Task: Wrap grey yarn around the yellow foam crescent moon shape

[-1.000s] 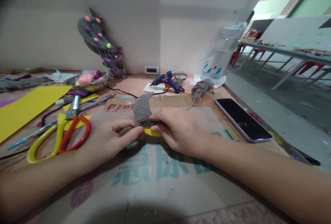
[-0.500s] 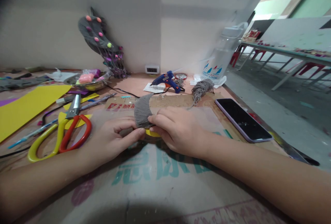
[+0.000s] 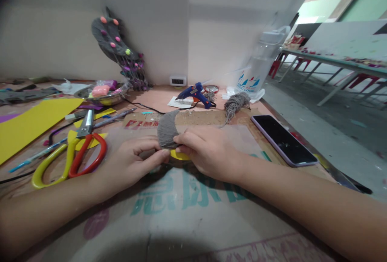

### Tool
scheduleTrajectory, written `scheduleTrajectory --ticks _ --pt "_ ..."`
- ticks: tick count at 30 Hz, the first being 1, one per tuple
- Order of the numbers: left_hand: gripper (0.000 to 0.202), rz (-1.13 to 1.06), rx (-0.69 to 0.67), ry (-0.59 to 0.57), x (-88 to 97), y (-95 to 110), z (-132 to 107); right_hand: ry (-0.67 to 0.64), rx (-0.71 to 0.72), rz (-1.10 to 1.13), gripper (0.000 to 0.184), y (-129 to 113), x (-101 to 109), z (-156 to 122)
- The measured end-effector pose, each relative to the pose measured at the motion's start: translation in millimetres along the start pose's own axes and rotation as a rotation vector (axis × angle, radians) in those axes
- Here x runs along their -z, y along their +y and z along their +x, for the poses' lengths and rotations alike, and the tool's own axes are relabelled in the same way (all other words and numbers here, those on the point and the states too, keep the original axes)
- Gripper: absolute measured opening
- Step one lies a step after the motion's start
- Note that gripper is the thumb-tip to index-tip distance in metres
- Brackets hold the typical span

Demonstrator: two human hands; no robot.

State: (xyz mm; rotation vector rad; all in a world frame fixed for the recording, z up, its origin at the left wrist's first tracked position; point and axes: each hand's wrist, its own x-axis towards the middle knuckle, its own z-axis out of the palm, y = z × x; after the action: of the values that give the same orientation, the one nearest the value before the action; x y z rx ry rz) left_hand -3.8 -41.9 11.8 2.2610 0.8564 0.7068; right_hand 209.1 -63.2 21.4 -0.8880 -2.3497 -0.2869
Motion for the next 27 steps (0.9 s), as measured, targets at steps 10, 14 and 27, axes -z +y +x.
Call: scheduleTrajectory --ticks 10,14,27 --pt "0.03 -0.017 0.032 -0.001 3.3 -0.3 1.4 0.027 -0.082 0.108 0.013 0.6 0.3 -6.2" --pt "0.03 -0.047 0.041 0.004 2.8 -0.5 2.9 0.088 -0.23 0.184 0.027 -0.5 3.0 -2.9" --pt "0.018 -0.09 0.045 0.093 -0.1 -0.5 6.2 -0.016 -0.492 0.302 0.019 -7.2 0.8 4.8"
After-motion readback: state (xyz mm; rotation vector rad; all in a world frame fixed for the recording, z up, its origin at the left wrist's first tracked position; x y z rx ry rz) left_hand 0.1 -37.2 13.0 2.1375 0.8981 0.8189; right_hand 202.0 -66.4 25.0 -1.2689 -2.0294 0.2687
